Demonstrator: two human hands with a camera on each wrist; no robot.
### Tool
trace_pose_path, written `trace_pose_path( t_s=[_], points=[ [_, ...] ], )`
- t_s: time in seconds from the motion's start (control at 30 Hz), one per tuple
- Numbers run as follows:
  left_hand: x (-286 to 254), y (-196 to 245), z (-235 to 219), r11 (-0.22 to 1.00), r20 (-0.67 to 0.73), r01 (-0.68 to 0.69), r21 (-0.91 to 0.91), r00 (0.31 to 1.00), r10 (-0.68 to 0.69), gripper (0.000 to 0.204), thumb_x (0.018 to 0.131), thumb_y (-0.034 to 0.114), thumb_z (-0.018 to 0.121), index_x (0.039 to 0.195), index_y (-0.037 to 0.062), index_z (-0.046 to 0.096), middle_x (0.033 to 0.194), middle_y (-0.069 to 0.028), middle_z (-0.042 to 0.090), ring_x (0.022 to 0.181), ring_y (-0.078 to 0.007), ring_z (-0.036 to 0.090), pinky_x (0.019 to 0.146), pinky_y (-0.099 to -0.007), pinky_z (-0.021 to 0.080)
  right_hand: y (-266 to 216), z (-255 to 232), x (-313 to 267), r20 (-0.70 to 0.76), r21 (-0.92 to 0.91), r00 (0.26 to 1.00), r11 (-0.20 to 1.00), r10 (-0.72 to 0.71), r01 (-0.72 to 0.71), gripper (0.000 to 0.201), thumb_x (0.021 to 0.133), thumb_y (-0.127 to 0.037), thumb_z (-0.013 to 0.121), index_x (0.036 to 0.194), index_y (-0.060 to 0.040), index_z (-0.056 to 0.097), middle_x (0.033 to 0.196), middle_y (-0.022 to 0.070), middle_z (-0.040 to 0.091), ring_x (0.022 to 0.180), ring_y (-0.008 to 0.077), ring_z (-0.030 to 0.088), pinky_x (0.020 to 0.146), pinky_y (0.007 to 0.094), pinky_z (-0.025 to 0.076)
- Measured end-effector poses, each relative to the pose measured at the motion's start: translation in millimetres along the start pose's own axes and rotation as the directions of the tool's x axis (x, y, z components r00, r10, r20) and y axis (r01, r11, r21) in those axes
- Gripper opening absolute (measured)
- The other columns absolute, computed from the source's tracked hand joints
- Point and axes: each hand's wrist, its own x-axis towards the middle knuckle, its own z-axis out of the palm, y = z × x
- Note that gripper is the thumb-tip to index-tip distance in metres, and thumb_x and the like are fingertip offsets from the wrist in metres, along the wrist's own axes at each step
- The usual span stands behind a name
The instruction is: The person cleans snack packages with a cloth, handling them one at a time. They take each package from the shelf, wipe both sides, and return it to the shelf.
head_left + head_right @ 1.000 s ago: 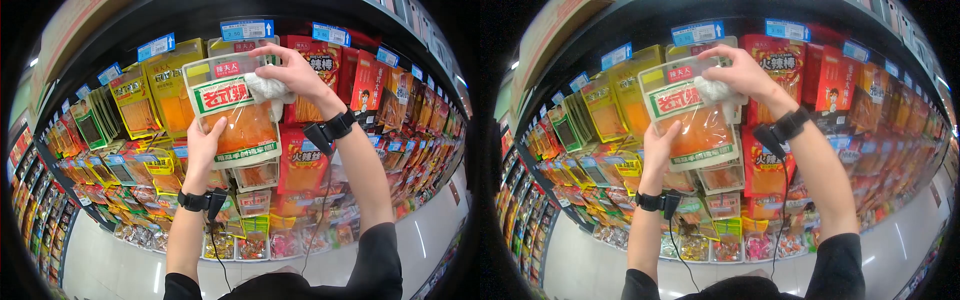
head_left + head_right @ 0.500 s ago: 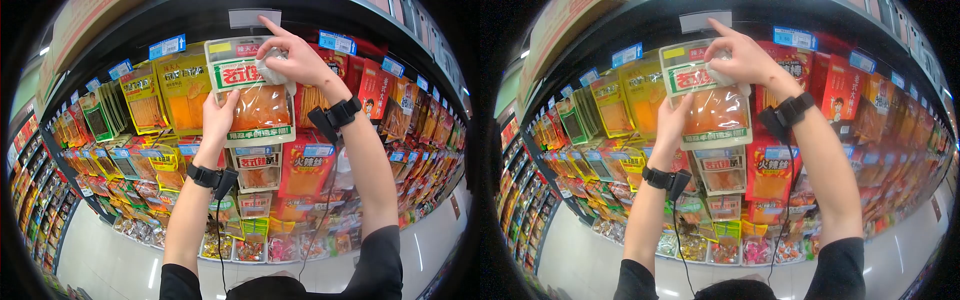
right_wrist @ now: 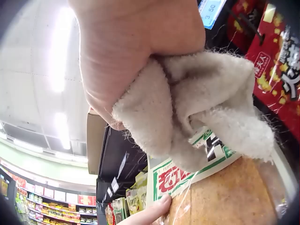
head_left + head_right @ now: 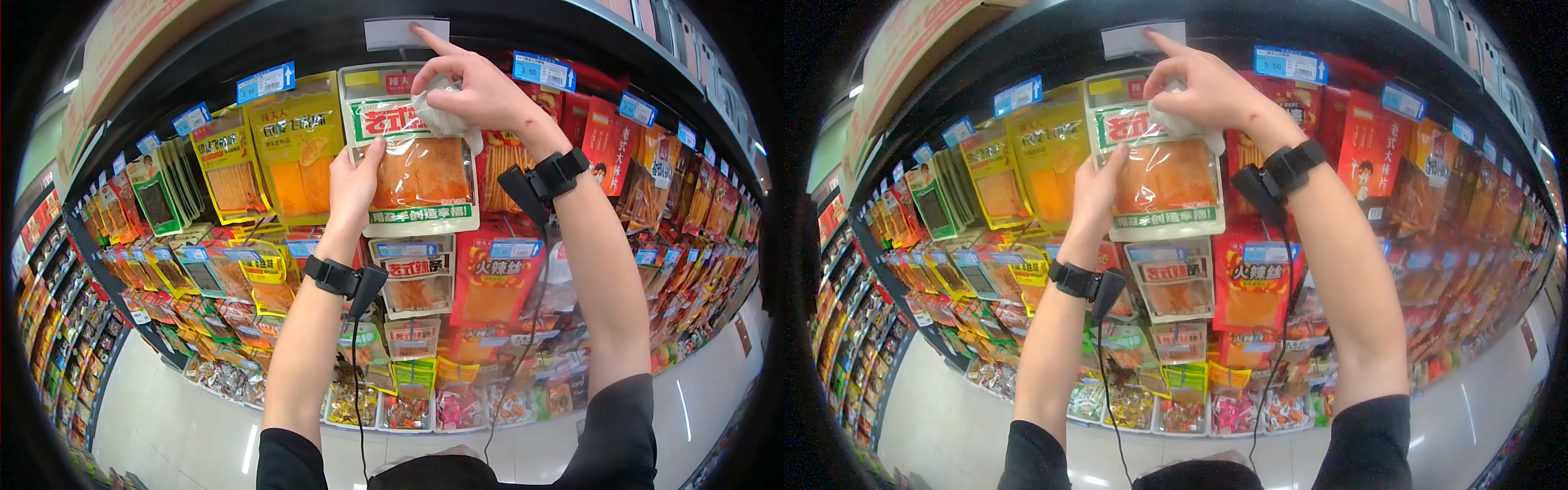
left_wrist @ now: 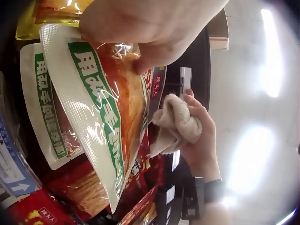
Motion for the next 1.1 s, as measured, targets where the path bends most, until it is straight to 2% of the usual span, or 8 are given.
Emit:
trace_pose_path(
  t_s=[0.6,0.67,0.77,0.83,0.93,1.0,1.07,1.1],
  points=[
    [-0.5,-8.9,-6.9,0.999,0.082,0.011,0.035,0.997,-0.013,0.027,0.094,0.015,0.068,0.116,-0.0016,0.063,0.105,-0.0072,0.071,0.094,-0.0123,0.063,0.084,-0.0283,0.049,-10.9,7.4,-17.3,-0.038,0.000,0.999,1.000,-0.010,0.010,0.019,0.078,-0.015,0.061,0.092,-0.0086,0.073,0.161,0.0173,0.031,0.144,0.0345,0.039,0.113,0.0396,0.038],
    [-2.9,-16.8,-12.9,0.994,0.149,-0.063,0.094,0.988,0.049,0.031,0.094,0.012,0.067,0.121,-0.0008,0.058,0.114,-0.0089,0.068,0.099,-0.0140,0.062,0.086,-0.0297,0.049,-18.9,11.4,-29.9,-0.016,-0.003,1.000,1.000,-0.020,0.020,0.019,0.078,-0.014,0.062,0.093,-0.0072,0.072,0.159,0.0191,0.034,0.142,0.0361,0.040,0.112,0.0391,0.038],
    [-24.9,-16.2,-11.3,0.958,-0.002,-0.264,0.111,0.964,0.266,0.035,0.093,0.009,0.065,0.125,0.0013,0.055,0.120,-0.0114,0.064,0.107,-0.0204,0.060,0.091,-0.0333,0.047,-35.9,4.2,-57.2,0.096,-0.065,0.995,0.997,0.038,-0.031,0.015,0.078,-0.013,0.063,0.087,-0.0026,0.069,0.155,0.0155,0.041,0.109,0.0313,0.066,0.087,0.0372,0.053],
    [-37.7,-9.7,-0.9,0.707,-0.112,-0.452,0.544,0.796,0.595,0.039,0.092,0.008,0.064,0.129,0.0028,0.051,0.121,-0.0131,0.060,0.114,-0.0278,0.056,0.096,-0.0367,0.044,-27.5,2.4,-77.2,0.122,-0.091,0.991,0.995,0.049,-0.038,0.013,0.080,-0.012,0.063,0.087,-0.0025,0.069,0.147,0.0129,0.051,0.094,0.0293,0.070,0.080,0.0377,0.055],
    [-51.5,-0.8,22.7,0.629,-0.010,-0.535,0.565,0.757,0.653,0.037,0.091,0.008,0.065,0.126,0.0022,0.055,0.117,-0.0132,0.060,0.116,-0.0307,0.055,0.101,-0.0383,0.041,-12.1,-9.4,-102.9,0.136,-0.197,0.978,0.972,0.160,-0.131,0.013,0.080,-0.011,0.062,0.088,-0.0030,0.069,0.136,0.0138,0.061,0.095,0.0298,0.070,0.081,0.0382,0.056],
    [-50.8,-6.1,40.0,0.692,0.073,-0.583,0.427,0.784,0.616,0.031,0.092,0.008,0.064,0.121,0.0007,0.057,0.118,-0.0126,0.061,0.113,-0.0267,0.058,0.097,-0.0363,0.045,1.9,-17.1,-122.0,0.082,-0.232,0.967,0.948,0.243,-0.219,0.018,0.080,-0.011,0.062,0.094,-0.0025,0.069,0.124,0.0147,0.066,0.097,0.0310,0.069,0.085,0.0382,0.055],
    [-53.4,-12.2,62.7,0.934,0.269,-0.334,0.130,0.918,0.291,0.026,0.094,0.009,0.062,0.119,-0.0007,0.059,0.120,-0.0125,0.063,0.109,-0.0235,0.061,0.093,-0.0346,0.049,22.2,-24.0,-143.8,-0.227,-0.163,0.928,0.928,0.296,-0.336,0.027,0.080,-0.012,0.063,0.103,-0.0015,0.069,0.119,0.0154,0.067,0.100,0.0320,0.068,0.088,0.0380,0.054],
    [-47.9,-24.7,70.7,0.933,0.329,-0.324,0.158,0.908,0.260,0.033,0.095,0.009,0.061,0.127,-0.0008,0.056,0.126,-0.0150,0.063,0.113,-0.0243,0.063,0.094,-0.0345,0.051,32.5,-28.8,-156.0,-0.262,-0.134,0.911,0.923,0.319,-0.362,0.041,0.079,-0.011,0.064,0.119,-0.0010,0.065,0.112,0.0146,0.068,0.099,0.0268,0.069,0.085,0.0356,0.054]
  ],
)
